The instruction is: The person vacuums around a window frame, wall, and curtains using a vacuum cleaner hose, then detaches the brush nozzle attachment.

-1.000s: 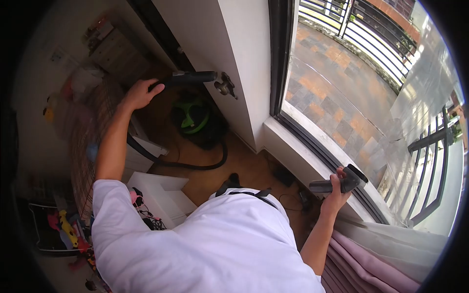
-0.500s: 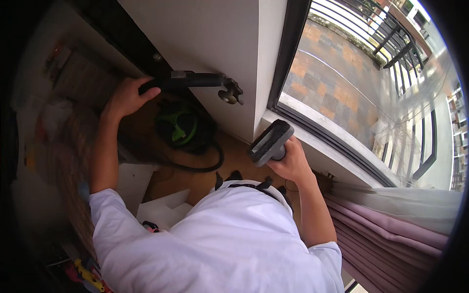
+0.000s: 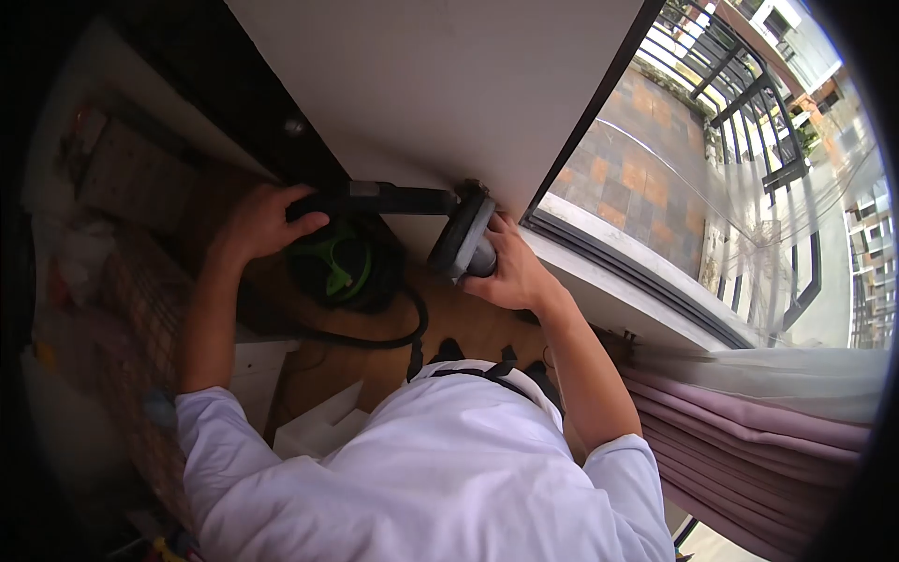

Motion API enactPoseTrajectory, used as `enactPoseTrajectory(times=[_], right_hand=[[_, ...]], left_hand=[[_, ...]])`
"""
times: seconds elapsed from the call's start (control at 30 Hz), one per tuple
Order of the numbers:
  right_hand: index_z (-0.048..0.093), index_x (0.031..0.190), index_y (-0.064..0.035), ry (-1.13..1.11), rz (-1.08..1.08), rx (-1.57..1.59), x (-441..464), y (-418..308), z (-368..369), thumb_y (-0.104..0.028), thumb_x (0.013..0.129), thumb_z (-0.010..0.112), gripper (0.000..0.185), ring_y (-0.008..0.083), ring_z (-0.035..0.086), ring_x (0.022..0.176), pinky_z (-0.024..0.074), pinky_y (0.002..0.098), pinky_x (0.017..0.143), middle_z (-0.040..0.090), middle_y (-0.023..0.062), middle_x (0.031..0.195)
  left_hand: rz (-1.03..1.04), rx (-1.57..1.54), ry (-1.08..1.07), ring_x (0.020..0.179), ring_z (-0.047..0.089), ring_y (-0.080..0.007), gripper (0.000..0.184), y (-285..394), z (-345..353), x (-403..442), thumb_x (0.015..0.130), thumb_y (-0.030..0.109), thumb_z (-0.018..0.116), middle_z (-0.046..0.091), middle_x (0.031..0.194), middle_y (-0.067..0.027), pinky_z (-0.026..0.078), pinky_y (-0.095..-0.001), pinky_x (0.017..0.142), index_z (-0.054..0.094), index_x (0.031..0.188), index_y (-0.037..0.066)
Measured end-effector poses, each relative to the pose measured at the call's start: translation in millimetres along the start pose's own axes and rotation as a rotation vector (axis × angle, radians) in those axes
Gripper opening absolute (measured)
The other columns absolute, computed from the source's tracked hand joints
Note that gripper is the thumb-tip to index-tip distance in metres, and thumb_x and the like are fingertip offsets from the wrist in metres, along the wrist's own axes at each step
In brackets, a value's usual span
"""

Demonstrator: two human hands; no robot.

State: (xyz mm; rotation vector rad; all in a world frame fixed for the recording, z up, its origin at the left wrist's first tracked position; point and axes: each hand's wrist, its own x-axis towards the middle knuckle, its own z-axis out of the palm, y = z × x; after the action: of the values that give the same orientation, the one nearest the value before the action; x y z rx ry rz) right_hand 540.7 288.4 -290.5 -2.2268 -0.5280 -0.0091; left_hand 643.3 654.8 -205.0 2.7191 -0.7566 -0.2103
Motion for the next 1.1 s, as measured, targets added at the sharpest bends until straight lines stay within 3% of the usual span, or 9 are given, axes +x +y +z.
enactPoseTrajectory(times=[0.07, 0.13, 0.3, 0.4, 0.53, 0.7, 0.8, 1.07, 1.1], right_hand=[[0.070, 0.112, -0.0035, -0.056, 0.037, -0.123, 1.8, -11.5, -5.2, -0.019, 0.065, 0.078, 0.050, 0.0405, 0.051, 0.126, 0.0407, 0.0466, 0.110, 0.051, 0.0217, 0.141], [0.073, 0.109, -0.0041, -0.034, 0.185, 0.002, -0.2, -21.5, -14.9, -0.019, 0.065, 0.078, 0.047, 0.0429, 0.050, 0.128, 0.0415, 0.0484, 0.110, 0.051, 0.0216, 0.142], [0.075, 0.103, -0.0061, 0.094, 0.016, 0.070, -29.9, 8.0, -18.9, -0.019, 0.064, 0.081, 0.042, 0.0421, 0.054, 0.127, 0.0415, 0.0430, 0.110, 0.056, 0.0214, 0.136], [0.076, 0.104, -0.0062, 0.011, 0.143, 0.213, -14.8, 2.5, -11.3, -0.020, 0.064, 0.082, 0.043, 0.0422, 0.054, 0.127, 0.0415, 0.0422, 0.110, 0.057, 0.0231, 0.134], [0.075, 0.104, -0.0038, -0.113, 0.169, 0.092, 22.3, -12.5, -10.8, -0.022, 0.063, 0.083, 0.045, 0.0442, 0.056, 0.122, 0.0439, 0.0442, 0.107, 0.055, 0.0243, 0.136], [0.075, 0.099, -0.0047, -0.036, -0.040, -0.244, 20.3, -21.4, -27.0, -0.016, 0.055, 0.081, 0.046, 0.0395, 0.061, 0.118, 0.0520, 0.0441, 0.098, 0.052, 0.0190, 0.146], [0.075, 0.093, -0.0035, -0.015, -0.060, -0.284, 21.1, -32.8, -38.3, -0.014, 0.055, 0.081, 0.040, 0.0382, 0.060, 0.121, 0.0524, 0.0439, 0.098, 0.051, 0.0188, 0.146], [0.075, 0.091, -0.0054, -0.101, -0.087, -0.596, 49.0, -63.4, -43.4, -0.012, 0.054, 0.078, 0.038, 0.0392, 0.058, 0.121, 0.0428, 0.0469, 0.109, 0.048, 0.0189, 0.148], [0.075, 0.091, -0.0056, -0.151, 0.008, -0.563, 53.0, -66.3, -43.6, -0.012, 0.056, 0.078, 0.036, 0.0395, 0.058, 0.120, 0.0432, 0.0469, 0.108, 0.048, 0.0188, 0.148]], left_hand=[[0.029, -0.068, -0.030, 0.079, 0.071, -0.0356, 0.053, -8.6, 3.9, 3.4, 0.088, 0.055, 0.072, 0.072, 0.079, -0.0179, 0.055, -0.0442, 0.073, 0.072, 0.114, 0.008], [0.020, -0.047, -0.021, 0.079, 0.072, -0.0357, 0.053, -11.5, 8.5, 3.3, 0.088, 0.054, 0.072, 0.072, 0.080, -0.0179, 0.055, -0.0437, 0.072, 0.072, 0.114, 0.008], [-0.028, -0.144, 0.026, 0.080, 0.072, -0.0359, 0.051, -21.9, 9.2, 2.8, 0.088, 0.052, 0.073, 0.073, 0.082, -0.0175, 0.055, -0.0426, 0.070, 0.073, 0.112, 0.007], [0.046, -0.167, 0.148, 0.080, 0.071, -0.0361, 0.051, -27.4, 0.0, 10.2, 0.087, 0.053, 0.074, 0.073, 0.084, -0.0168, 0.055, -0.0426, 0.071, 0.073, 0.111, 0.007], [0.009, -0.108, 0.026, 0.079, 0.072, -0.0356, 0.050, -20.7, -0.9, 19.0, 0.087, 0.053, 0.073, 0.074, 0.084, -0.0157, 0.056, -0.0428, 0.071, 0.073, 0.110, 0.009], [0.069, -0.106, 0.026, 0.078, 0.072, -0.0353, 0.049, -38.3, 19.0, 28.5, 0.087, 0.053, 0.073, 0.074, 0.083, -0.0155, 0.056, -0.0428, 0.072, 0.074, 0.109, 0.009], [0.064, -0.153, 0.034, 0.078, 0.072, -0.0359, 0.050, -39.3, 19.0, 26.9, 0.087, 0.053, 0.073, 0.074, 0.082, -0.0160, 0.056, -0.0429, 0.072, 0.074, 0.110, 0.009], [0.003, -0.219, 0.019, 0.083, 0.071, -0.0363, 0.053, -62.8, 24.4, 25.1, 0.086, 0.055, 0.074, 0.073, 0.086, -0.0177, 0.056, -0.0432, 0.077, 0.073, 0.112, 0.009], [0.000, -0.225, 0.019, 0.083, 0.071, -0.0363, 0.053, -63.1, 25.2, 24.4, 0.086, 0.055, 0.074, 0.073, 0.086, -0.0177, 0.056, -0.0432, 0.077, 0.073, 0.112, 0.009]])
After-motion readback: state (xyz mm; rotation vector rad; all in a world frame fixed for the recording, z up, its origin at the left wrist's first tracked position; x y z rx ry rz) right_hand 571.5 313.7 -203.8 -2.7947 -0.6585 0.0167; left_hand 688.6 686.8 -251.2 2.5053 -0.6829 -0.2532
